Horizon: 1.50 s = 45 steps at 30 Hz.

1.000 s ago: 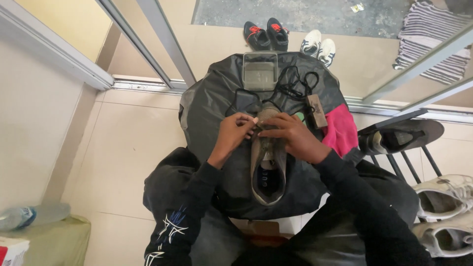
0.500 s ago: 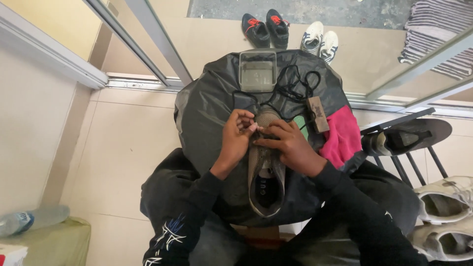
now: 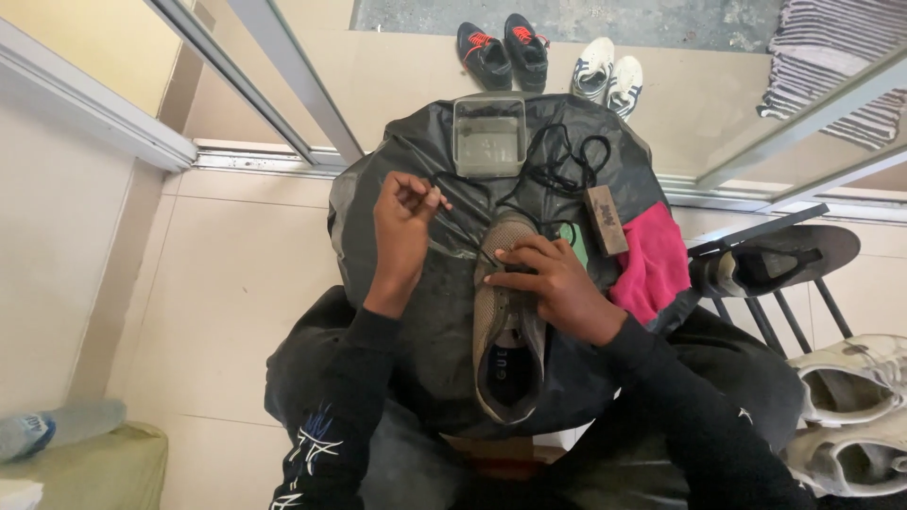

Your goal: The person is threading laces through the eyelets of a brown shoe while sitting on the floor.

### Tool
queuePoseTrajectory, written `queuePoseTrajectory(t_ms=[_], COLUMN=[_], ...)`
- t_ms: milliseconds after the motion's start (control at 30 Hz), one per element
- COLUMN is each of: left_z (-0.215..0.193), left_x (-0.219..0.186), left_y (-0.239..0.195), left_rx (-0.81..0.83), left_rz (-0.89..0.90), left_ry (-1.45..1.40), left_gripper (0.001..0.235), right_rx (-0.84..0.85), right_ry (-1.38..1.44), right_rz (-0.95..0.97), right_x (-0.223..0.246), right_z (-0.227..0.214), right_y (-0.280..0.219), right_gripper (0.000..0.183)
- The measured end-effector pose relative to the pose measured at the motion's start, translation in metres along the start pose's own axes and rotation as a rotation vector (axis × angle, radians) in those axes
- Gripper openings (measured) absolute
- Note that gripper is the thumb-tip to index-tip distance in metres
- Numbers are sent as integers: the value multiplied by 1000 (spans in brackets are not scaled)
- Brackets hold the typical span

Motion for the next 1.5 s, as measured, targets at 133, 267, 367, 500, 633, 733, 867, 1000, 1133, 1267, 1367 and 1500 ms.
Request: queuePoseTrajectory(t_ms=[133, 267, 367, 500, 633, 733, 867, 1000, 1133, 1267, 1367, 1500], left_z=[2, 14, 29, 54, 52, 51, 48, 59, 68, 82, 88, 104], left_x=[3, -3, 1, -6, 2, 6, 19, 13, -30, -71, -85, -118], left_y=[-11, -35, -49, -58, -56, -56, -53, -56, -57, -56, -46, -40], left_rx=[56, 155, 241, 353, 319, 306, 287, 310, 336, 425, 439, 436], left_rz=[-135, -198, -182, -19, 1, -22, -130, -204, -172, -30, 43, 88], left_ry=[130, 309, 426, 512, 457, 389, 223, 70, 81, 326, 437, 475], left_gripper=[26, 50, 41, 22, 15, 15, 20, 22, 21, 24, 24, 21], right_rx=[-32, -154, -94, -120, -172, -216, -285, -266, -231, -169, -162, -184], right_ry=[18, -84, -254, -302, -204, -95, 247, 632, 697, 690, 654, 660], right_rz=[0, 124, 155, 138, 166, 204, 332, 467, 467, 480, 465, 453], right_x=[6, -32, -42, -29, -28, -25, -25, -35, -34, -34, -30, -19], right_z=[-18, -15, -6, -11, -16, -23, -37, -34, -48, -62, -82, -108], right_y=[-1, -26, -31, -32, -30, -26, -14, -6, 8, 21, 32, 45], right_gripper=[51, 42, 28, 6, 6, 15, 20, 25, 24, 20, 20, 20])
Point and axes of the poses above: each hand's wrist, its own y-axis towards the middle knuckle, its own z-axis out of the palm, x = y × z, the point moved 9 cm from there along y, towards the middle knuckle, and after that the axes turned 11 degrees about -y, right-handed, at the moved point
